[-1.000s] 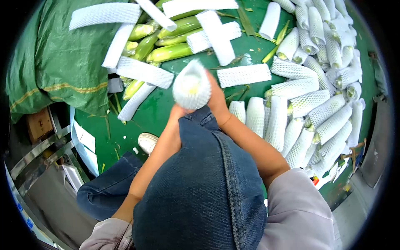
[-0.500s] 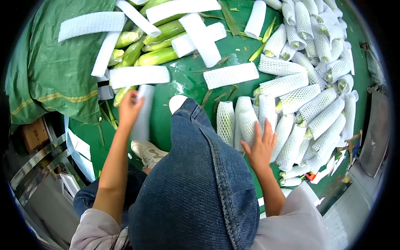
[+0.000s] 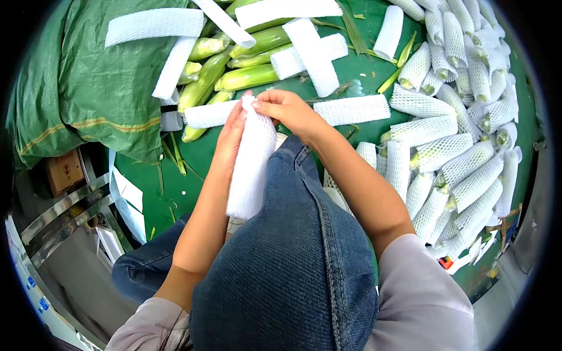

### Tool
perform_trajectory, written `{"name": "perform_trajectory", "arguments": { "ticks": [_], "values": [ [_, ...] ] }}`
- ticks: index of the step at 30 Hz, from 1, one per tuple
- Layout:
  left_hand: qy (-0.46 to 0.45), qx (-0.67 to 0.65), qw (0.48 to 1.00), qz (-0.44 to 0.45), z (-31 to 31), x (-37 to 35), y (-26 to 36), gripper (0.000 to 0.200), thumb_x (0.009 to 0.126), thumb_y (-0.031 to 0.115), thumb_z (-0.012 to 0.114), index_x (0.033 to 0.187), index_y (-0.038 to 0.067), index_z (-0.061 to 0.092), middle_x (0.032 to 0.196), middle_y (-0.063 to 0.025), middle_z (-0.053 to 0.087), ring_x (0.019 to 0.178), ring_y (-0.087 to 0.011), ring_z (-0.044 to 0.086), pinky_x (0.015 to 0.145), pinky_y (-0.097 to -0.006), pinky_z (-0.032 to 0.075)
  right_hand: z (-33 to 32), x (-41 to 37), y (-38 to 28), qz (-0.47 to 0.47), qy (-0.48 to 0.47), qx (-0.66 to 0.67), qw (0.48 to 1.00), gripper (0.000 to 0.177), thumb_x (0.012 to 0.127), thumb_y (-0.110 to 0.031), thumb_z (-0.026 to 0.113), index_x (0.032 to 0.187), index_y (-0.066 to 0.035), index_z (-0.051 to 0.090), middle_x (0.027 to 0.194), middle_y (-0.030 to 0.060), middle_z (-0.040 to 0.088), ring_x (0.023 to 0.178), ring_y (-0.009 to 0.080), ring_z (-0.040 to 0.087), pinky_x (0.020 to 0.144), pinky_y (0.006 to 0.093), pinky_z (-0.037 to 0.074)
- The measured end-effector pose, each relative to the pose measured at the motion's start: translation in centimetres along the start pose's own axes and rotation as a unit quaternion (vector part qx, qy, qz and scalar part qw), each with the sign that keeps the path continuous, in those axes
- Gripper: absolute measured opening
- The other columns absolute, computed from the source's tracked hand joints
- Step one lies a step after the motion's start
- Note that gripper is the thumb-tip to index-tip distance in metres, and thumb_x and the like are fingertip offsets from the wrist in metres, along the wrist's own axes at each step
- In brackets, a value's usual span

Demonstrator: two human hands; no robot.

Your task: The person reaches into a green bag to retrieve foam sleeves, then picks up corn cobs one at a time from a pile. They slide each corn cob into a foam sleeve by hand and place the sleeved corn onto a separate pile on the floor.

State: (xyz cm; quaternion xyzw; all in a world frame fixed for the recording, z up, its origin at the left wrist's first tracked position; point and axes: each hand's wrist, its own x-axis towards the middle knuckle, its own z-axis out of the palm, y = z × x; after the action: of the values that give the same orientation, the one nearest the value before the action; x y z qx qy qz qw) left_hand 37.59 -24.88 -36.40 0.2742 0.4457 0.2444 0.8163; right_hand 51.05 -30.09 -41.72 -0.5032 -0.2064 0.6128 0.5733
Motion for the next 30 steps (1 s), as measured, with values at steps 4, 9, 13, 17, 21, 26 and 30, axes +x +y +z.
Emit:
{"name": "perform_trajectory", "arguments": {
  "ticks": [4,9,13,17,21,26,30],
  "values": [
    [-0.112,0.028,0.993,-0.035,-7.9,5.2,-4.2,0.023,0.096,0.026,0.06,0.108,0.007,0.059,0.106,-0.0089,0.062,0.091,-0.0147,0.06,0.079,-0.0317,0.052,-0.6,2.7,3.1,-0.094,0.014,0.072,0.993,0.019,0.093,-0.02,0.063,0.1,-0.004,0.06,0.086,0.0005,0.062,0.078,0.008,0.057,0.072,0.0247,0.047],
    [0.067,-0.06,0.995,-0.045,-6.1,7.5,4.8,0.034,0.099,0.028,0.05,0.118,0.0,0.054,0.115,-0.0135,0.063,0.1,-0.0288,0.062,0.095,-0.0412,0.049,1.5,4.0,-1.7,0.147,-0.129,0.167,0.966,0.026,0.09,-0.017,0.063,0.11,-0.003,0.063,0.103,0.0085,0.068,0.092,0.0169,0.065,0.081,0.0308,0.051],
    [0.069,-0.036,0.997,-0.007,-10.2,12.5,6.1,0.038,0.094,0.034,0.061,0.117,0.004,0.057,0.111,-0.0115,0.065,0.1,-0.0224,0.063,0.089,-0.0377,0.051,1.3,11.2,-2.2,-0.1,0.047,-0.69,0.715,0.023,0.084,-0.021,0.059,0.091,-0.002,0.07,0.092,0.0187,0.071,0.082,0.0292,0.07,0.072,0.0365,0.056],
    [-0.011,0.168,0.984,-0.062,-11.9,11.0,0.6,0.036,0.089,0.038,0.067,0.108,0.007,0.06,0.1,-0.0048,0.065,0.082,-0.015,0.06,0.073,-0.0307,0.048,3.2,14.0,3.5,-0.079,0.114,-0.768,0.626,0.021,0.081,-0.015,0.059,0.095,0.001,0.065,0.084,0.0168,0.069,0.074,0.0287,0.07,0.066,0.0373,0.057],
    [0.017,0.019,0.975,-0.219,-16.1,6.7,-6.3,0.019,0.091,0.011,0.059,0.109,0.008,0.06,0.097,-0.0042,0.068,0.083,-0.0168,0.066,0.073,-0.0308,0.055,1.1,13.0,6.6,-0.051,0.116,-0.797,0.59,0.045,0.077,-0.017,0.065,0.117,0.0,0.052,0.095,0.0197,0.068,0.079,0.0328,0.069,0.071,0.0411,0.057],
    [0.205,-0.01,0.978,-0.032,-12.4,4.1,-6.4,0.016,0.086,0.0,0.059,0.102,0.006,0.058,0.092,-0.0086,0.066,0.077,-0.0126,0.062,0.061,-0.0263,0.05,-0.6,4.6,2.1,-0.008,0.039,-0.631,0.775,0.056,0.067,-0.031,0.075,0.11,-0.003,0.054,0.092,0.0202,0.068,0.089,0.037,0.067,0.078,0.0433,0.053],
    [0.071,0.152,0.964,0.208,-9.0,2.5,-2.5,0.042,0.089,0.003,0.054,0.13,0.002,0.045,0.113,-0.0104,0.06,0.092,-0.0144,0.06,0.08,-0.0256,0.048,0.2,-2.3,1.2,-0.037,0.089,-0.447,0.89,0.063,0.069,-0.035,0.075,0.118,-0.003,0.054,0.099,0.0229,0.068,0.093,0.0381,0.066,0.081,0.0408,0.051]
  ]
}}
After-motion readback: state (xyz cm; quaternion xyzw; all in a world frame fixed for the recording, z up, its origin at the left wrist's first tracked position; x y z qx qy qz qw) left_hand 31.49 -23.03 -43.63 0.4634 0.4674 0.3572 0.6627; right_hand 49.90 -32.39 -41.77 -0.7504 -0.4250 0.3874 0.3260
